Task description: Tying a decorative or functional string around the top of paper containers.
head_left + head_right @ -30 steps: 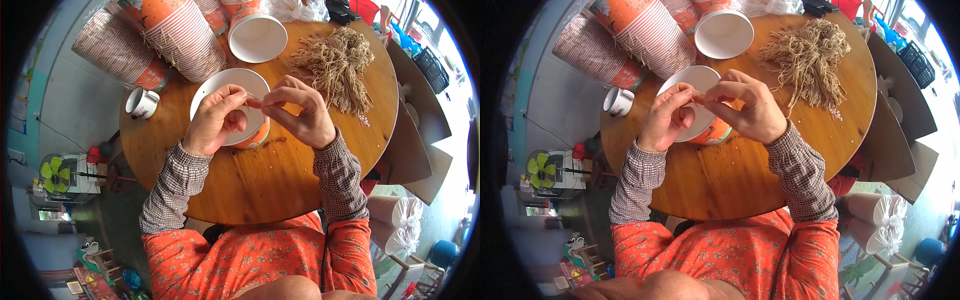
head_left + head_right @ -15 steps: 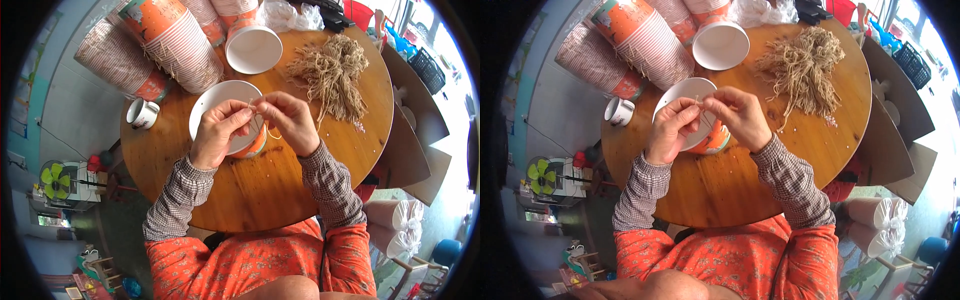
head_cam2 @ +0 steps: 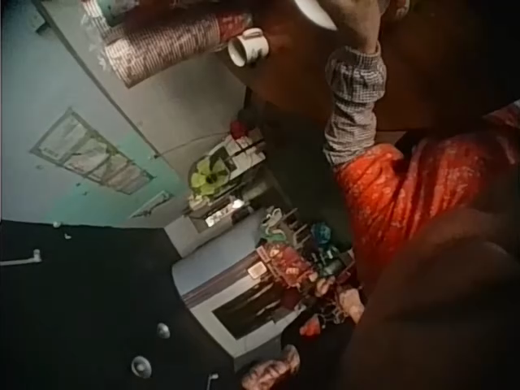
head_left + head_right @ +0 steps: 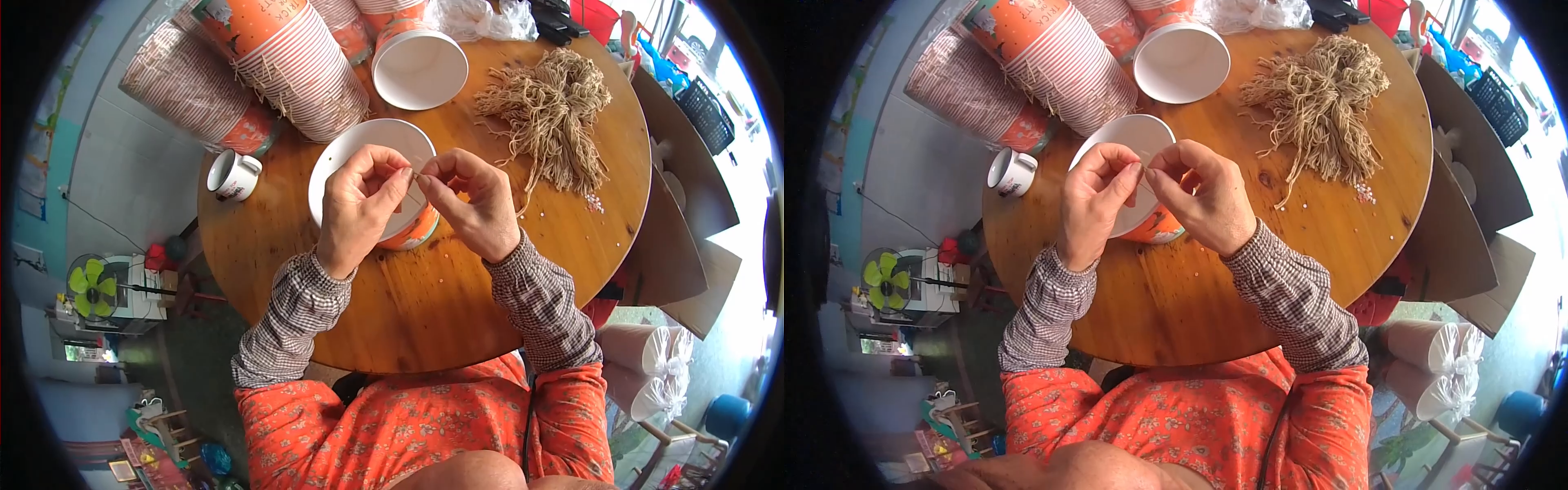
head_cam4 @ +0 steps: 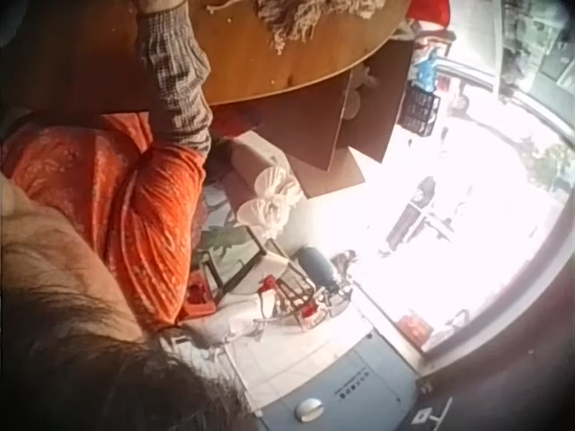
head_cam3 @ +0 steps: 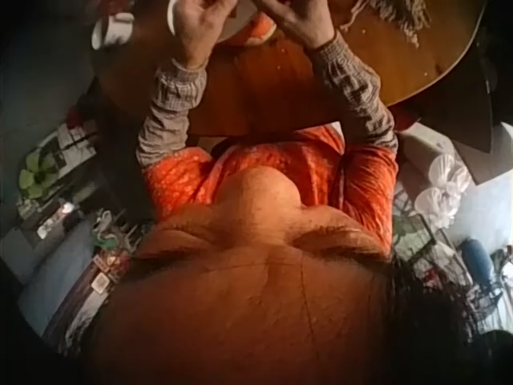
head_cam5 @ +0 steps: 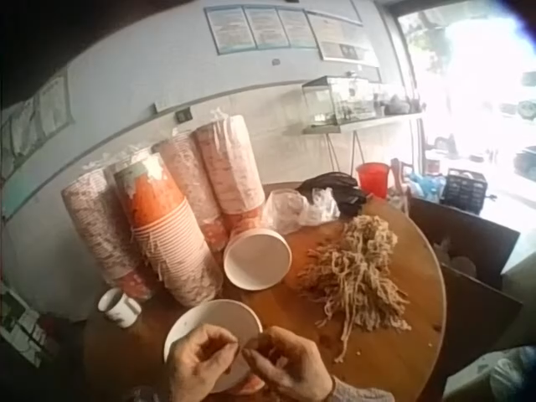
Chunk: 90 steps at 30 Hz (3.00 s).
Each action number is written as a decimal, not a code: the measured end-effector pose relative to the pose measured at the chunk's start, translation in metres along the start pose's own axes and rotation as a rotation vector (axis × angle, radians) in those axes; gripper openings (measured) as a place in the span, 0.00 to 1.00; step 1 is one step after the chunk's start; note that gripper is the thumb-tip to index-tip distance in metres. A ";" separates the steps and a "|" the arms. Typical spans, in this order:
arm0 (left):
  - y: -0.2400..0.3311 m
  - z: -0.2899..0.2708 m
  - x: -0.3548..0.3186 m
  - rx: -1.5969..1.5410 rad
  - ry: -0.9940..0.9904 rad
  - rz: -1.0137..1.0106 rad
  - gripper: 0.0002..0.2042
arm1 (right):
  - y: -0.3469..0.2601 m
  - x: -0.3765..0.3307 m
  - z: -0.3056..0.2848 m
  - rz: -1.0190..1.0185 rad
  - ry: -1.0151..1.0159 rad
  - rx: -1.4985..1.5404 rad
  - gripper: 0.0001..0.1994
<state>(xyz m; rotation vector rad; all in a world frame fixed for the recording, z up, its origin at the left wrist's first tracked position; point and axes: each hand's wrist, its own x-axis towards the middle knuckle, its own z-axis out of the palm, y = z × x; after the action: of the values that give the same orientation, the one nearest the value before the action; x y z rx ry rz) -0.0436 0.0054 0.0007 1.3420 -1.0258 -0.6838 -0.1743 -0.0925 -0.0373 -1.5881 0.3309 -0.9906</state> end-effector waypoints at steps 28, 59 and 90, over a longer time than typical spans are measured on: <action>0.003 -0.019 0.005 -0.466 -0.243 -0.415 0.07 | 0.000 0.000 -0.001 -0.375 0.060 -0.191 0.08; 0.009 0.007 -0.004 0.417 -0.096 0.238 0.04 | -0.021 -0.001 -0.006 0.162 -0.064 0.336 0.07; 0.019 -0.103 -0.043 1.320 -0.131 0.662 0.11 | -0.135 0.015 -0.126 0.431 -0.754 -0.349 0.10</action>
<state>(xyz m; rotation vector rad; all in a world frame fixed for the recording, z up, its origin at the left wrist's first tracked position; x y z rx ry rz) 0.0268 0.0923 0.0178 1.8399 -2.0467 0.5657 -0.2990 -0.1490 0.0871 -1.9682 0.3029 0.0314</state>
